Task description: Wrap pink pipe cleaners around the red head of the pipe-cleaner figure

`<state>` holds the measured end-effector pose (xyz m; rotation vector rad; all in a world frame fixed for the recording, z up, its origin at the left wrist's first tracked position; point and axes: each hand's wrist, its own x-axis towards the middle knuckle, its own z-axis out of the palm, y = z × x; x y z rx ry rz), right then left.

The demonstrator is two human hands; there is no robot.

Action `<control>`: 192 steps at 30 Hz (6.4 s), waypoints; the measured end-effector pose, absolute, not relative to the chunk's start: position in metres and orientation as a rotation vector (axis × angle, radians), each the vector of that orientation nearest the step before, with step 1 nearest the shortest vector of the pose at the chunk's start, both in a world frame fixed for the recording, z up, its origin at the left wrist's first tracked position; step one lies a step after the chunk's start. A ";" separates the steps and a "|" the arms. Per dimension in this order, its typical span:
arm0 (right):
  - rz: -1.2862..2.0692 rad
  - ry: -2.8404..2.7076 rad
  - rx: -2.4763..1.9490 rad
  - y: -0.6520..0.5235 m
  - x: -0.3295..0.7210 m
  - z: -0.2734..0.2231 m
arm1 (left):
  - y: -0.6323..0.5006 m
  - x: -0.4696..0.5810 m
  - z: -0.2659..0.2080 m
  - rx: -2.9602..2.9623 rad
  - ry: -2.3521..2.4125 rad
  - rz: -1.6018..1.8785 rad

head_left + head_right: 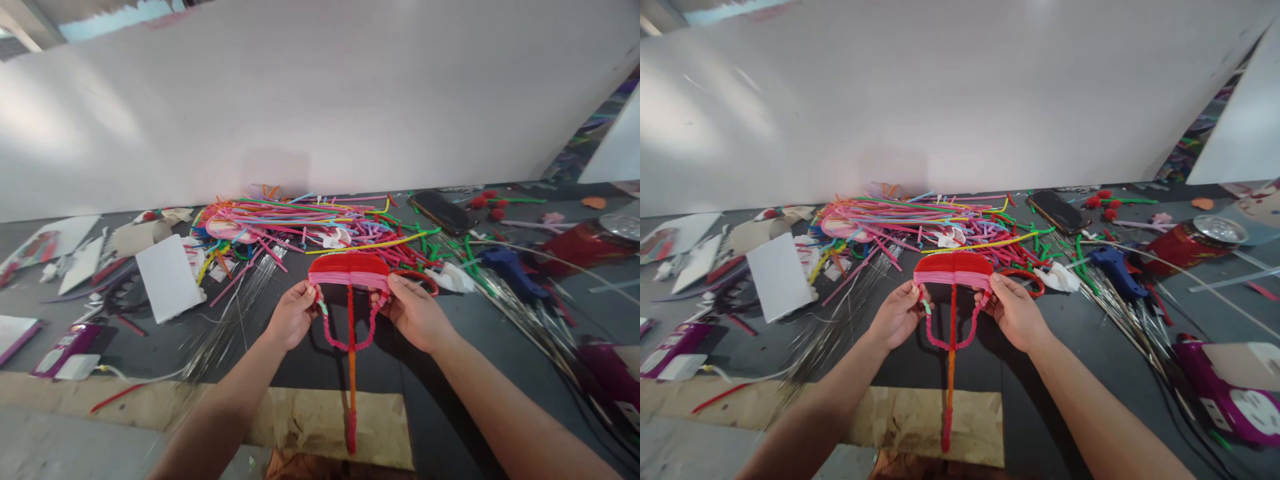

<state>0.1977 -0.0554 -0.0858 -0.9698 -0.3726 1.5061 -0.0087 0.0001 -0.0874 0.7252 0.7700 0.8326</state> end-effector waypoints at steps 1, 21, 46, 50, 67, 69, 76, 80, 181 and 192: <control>1.510 -0.366 -0.970 -0.055 0.198 -0.086 | 0.000 -0.008 -0.087 0.727 0.769 0.831; 1.407 -0.377 -0.947 -0.055 0.203 -0.084 | -0.009 -0.005 -0.084 0.731 0.682 0.790; 1.825 -0.337 -1.024 -0.075 0.170 -0.090 | -0.004 -0.007 -0.072 0.835 0.779 0.952; 1.800 -0.350 -1.033 -0.074 0.170 -0.088 | -0.003 -0.008 -0.076 0.949 0.843 0.982; 1.450 -0.665 -1.198 -0.076 0.173 -0.092 | -0.002 -0.010 -0.072 0.970 0.885 0.864; 1.403 -0.729 -1.226 -0.077 0.173 -0.092 | -0.002 -0.009 -0.072 1.030 0.937 0.872; 1.313 -0.792 -1.281 -0.077 0.174 -0.090 | -0.002 -0.011 -0.070 1.268 1.079 0.871; 1.359 -0.783 -1.260 -0.077 0.173 -0.091 | -0.002 -0.013 -0.073 1.282 1.083 0.906; 1.066 -1.509 -1.476 -0.061 0.226 -0.078 | -0.035 -0.004 -0.077 0.845 0.809 0.190; 1.079 -1.512 -1.451 -0.062 0.226 -0.073 | -0.035 -0.009 -0.079 0.885 0.794 0.151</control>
